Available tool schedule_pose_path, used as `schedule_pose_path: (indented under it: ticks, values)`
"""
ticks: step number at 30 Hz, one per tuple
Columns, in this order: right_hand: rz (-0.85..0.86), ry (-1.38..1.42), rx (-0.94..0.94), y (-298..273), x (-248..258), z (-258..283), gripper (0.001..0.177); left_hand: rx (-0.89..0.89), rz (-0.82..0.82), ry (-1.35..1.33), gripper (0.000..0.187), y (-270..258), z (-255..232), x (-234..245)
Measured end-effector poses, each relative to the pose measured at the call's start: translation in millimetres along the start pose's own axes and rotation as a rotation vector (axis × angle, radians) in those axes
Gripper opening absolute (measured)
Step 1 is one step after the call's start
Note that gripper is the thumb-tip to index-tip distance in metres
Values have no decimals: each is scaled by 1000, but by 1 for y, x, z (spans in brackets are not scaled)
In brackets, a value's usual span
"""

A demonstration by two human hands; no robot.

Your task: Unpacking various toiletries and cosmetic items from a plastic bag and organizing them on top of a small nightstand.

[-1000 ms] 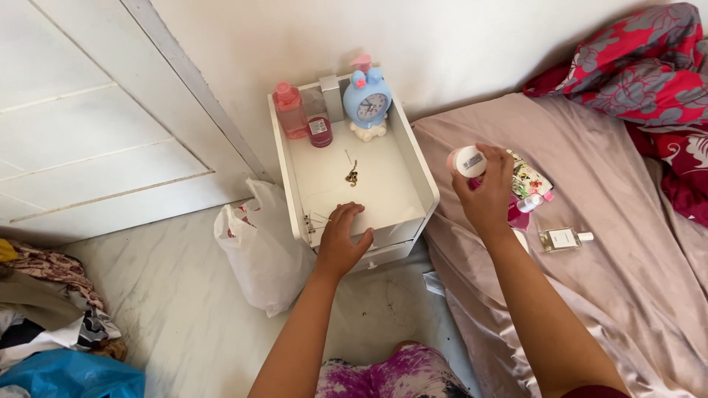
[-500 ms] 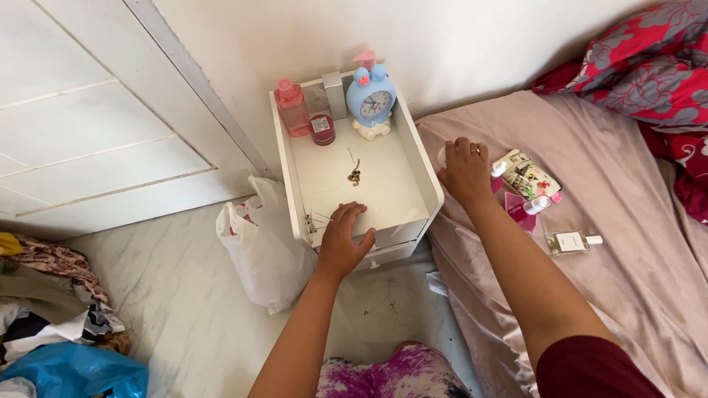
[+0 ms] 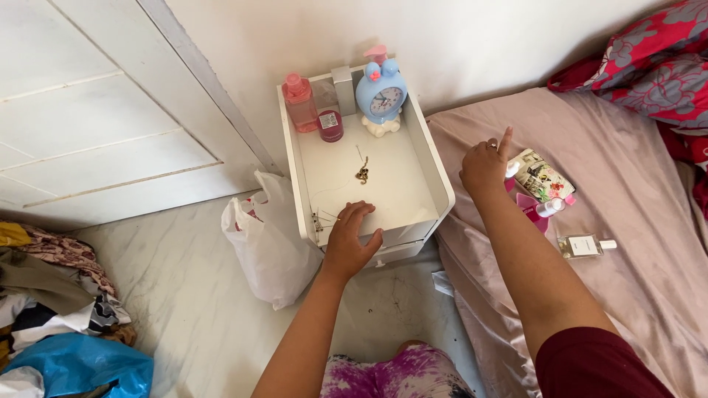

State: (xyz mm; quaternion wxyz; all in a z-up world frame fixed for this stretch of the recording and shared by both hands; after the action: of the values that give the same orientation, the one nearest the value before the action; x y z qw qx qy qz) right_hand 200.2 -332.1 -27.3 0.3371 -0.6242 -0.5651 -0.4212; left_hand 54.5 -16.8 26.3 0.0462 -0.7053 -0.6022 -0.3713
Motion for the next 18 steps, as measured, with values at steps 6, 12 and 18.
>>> schedule_pose_path:
  ticks: [6,12,18]
  values:
    - [21,-40,-38,11,-30,1,32,53,31,9,47,-1,3,-1]
    - [-26,32,-72,6,-27,1,42,10,38,-3,47,-3,11,-2]
    - [-515,295,-206,-11,63,-24,58,-67,67,-37,49,-3,20,-2]
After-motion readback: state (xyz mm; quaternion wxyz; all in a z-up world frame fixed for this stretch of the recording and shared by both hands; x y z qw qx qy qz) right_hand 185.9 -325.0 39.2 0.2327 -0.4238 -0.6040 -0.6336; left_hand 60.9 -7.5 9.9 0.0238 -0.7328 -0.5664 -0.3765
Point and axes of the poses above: each hand's wrist, its own y-axis towards the middle knuckle, its own x-axis out of the back of the hand, z = x × y, the point moved 6 cm from there along y, towards the middle knuckle, and after that the axes turned 5 degrees about -x, right-handed, at the moved point
